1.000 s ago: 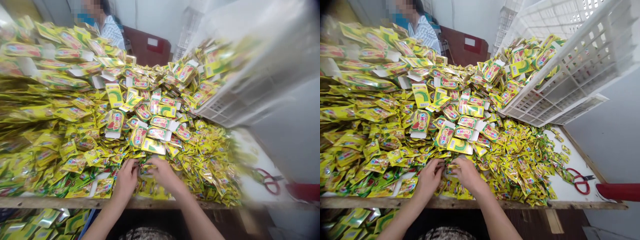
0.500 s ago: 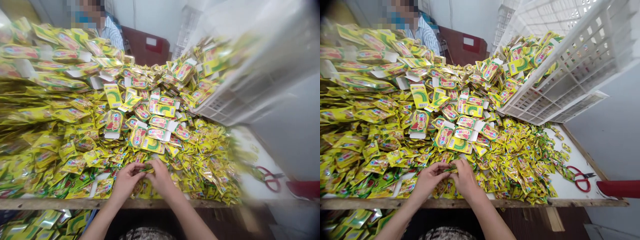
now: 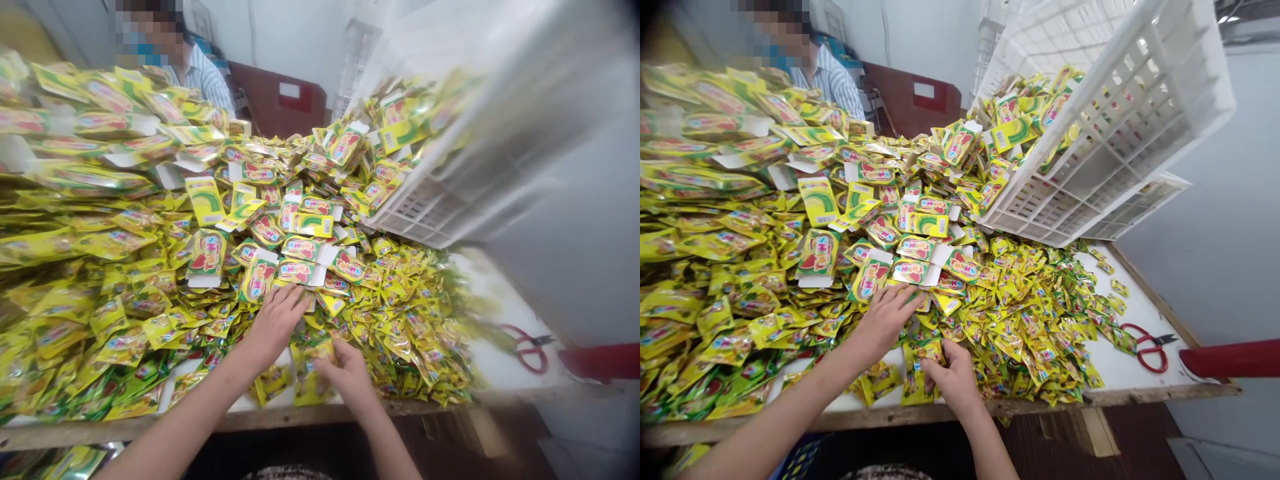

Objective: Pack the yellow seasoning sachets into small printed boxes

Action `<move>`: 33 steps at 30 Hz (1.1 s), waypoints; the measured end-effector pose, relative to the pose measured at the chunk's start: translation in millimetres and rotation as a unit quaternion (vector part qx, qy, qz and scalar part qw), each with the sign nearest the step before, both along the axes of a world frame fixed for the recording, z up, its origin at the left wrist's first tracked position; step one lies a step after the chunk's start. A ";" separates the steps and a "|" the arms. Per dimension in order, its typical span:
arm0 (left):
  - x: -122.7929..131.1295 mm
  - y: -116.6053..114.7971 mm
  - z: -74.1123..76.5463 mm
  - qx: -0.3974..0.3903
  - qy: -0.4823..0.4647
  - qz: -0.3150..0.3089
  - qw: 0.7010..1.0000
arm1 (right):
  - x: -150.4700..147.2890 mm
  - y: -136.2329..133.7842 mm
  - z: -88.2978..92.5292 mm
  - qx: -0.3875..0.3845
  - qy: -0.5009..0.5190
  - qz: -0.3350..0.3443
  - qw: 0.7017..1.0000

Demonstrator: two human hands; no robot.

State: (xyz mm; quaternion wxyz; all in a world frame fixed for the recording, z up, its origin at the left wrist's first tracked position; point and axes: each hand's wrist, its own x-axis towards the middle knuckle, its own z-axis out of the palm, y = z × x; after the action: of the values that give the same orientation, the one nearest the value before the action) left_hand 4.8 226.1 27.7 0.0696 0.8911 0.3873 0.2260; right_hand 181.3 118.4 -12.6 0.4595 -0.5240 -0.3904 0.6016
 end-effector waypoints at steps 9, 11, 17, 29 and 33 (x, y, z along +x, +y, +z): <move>-14.9 -13.2 1.1 -0.109 -0.184 0.091 0.973 | 33.2 1.3 34.1 0.075 0.021 -0.143 0.987; -16.8 -36.7 -4.1 -0.234 -0.238 0.128 0.934 | 29.3 12.2 49.2 0.129 -0.008 -0.130 0.983; -11.9 -81.1 -39.4 -0.379 -0.353 0.147 0.842 | 2.9 28.5 49.5 0.289 -0.256 0.015 0.922; -17.2 -96.2 -45.1 -0.435 -0.392 0.105 0.804 | -4.6 21.6 72.2 0.270 -0.434 0.159 0.845; -23.8 -101.2 -46.8 -0.430 -0.390 0.115 0.806 | -12.8 24.5 52.7 0.340 -0.433 0.190 0.813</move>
State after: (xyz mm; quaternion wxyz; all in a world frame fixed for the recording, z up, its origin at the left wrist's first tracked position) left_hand -18.9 124.9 -19.1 0.5647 0.5558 0.4843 0.3711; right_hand 168.5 142.9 40.1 0.2684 -0.4559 -0.8203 0.2172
